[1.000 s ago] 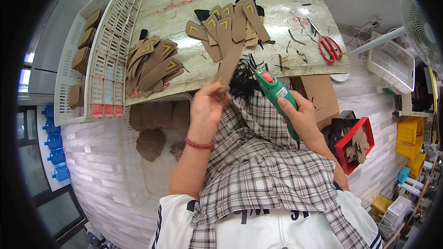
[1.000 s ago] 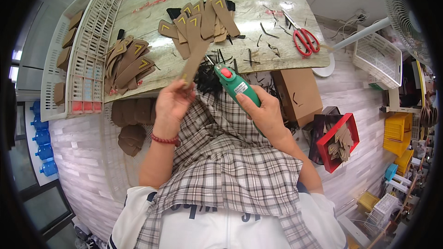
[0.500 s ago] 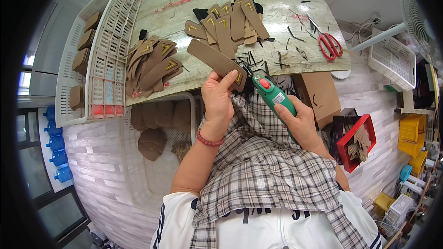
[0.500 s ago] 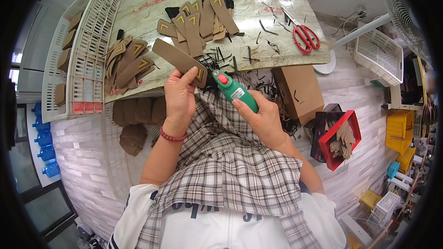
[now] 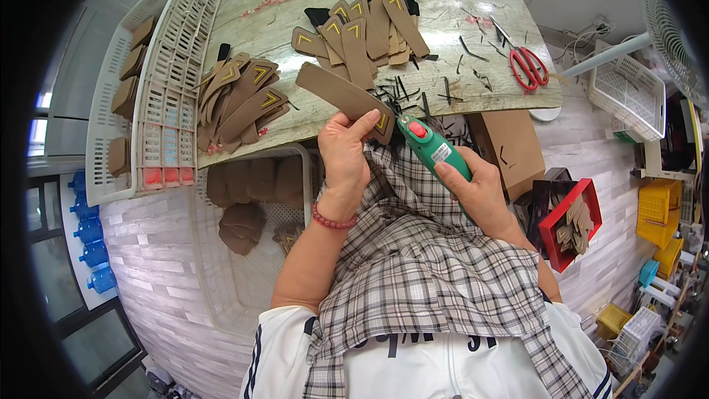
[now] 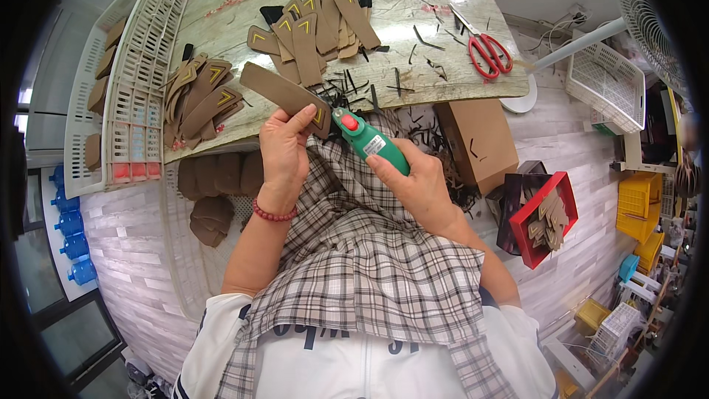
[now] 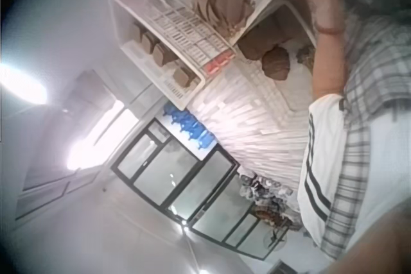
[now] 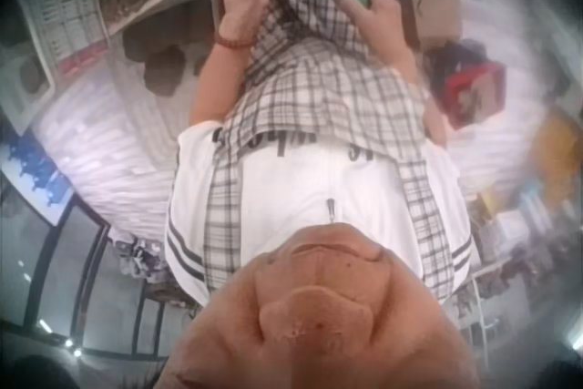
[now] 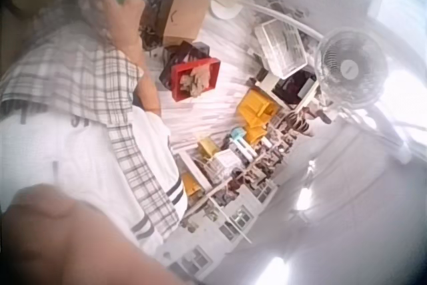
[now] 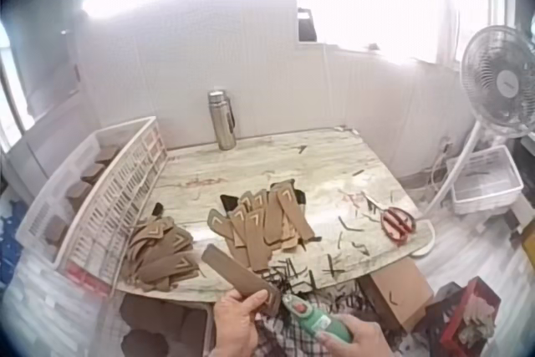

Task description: The person uses a green rotary cutter to trim the edges of small brown cardboard pieces marked with yellow lines. They repeatedly pick up a piece, trim its edges, and place it into a white plastic basket on the left side of the table.

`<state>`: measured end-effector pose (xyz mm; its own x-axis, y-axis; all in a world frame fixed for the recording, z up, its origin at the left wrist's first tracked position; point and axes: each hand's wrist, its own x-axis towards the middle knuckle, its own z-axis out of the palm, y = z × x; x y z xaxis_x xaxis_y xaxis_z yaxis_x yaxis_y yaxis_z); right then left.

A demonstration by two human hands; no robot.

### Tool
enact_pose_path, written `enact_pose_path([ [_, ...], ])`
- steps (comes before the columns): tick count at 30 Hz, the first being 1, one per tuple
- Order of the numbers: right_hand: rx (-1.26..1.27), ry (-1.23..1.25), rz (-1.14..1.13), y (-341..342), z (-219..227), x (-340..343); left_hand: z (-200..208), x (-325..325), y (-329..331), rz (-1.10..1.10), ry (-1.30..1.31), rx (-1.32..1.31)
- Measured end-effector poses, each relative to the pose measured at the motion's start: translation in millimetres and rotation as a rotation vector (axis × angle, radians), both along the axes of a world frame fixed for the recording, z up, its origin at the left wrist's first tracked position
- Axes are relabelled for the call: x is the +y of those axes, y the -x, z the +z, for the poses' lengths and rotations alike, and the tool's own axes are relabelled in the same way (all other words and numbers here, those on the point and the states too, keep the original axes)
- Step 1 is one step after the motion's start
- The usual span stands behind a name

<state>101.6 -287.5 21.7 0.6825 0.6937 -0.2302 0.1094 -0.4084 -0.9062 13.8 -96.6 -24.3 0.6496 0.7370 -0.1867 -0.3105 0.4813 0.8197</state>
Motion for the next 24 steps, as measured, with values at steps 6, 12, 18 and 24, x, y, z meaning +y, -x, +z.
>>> enact_pose_path([
  [6, 0.008, -0.036, 0.013, -3, -2, 3, 0, -3, 3, -0.046, -0.027, 0.072],
  [12, 0.009, -0.029, 0.024, -2, -4, 3, 2, 4, 3, -0.038, -0.112, 0.107],
  [18, 0.019, -0.021, 0.029, -3, -3, 6, -2, 4, 6, -0.075, -0.114, 0.109],
  [24, 0.044, -0.033, 0.022, -1, -1, 15, -5, 0, 9, -0.087, -0.115, 0.137],
])
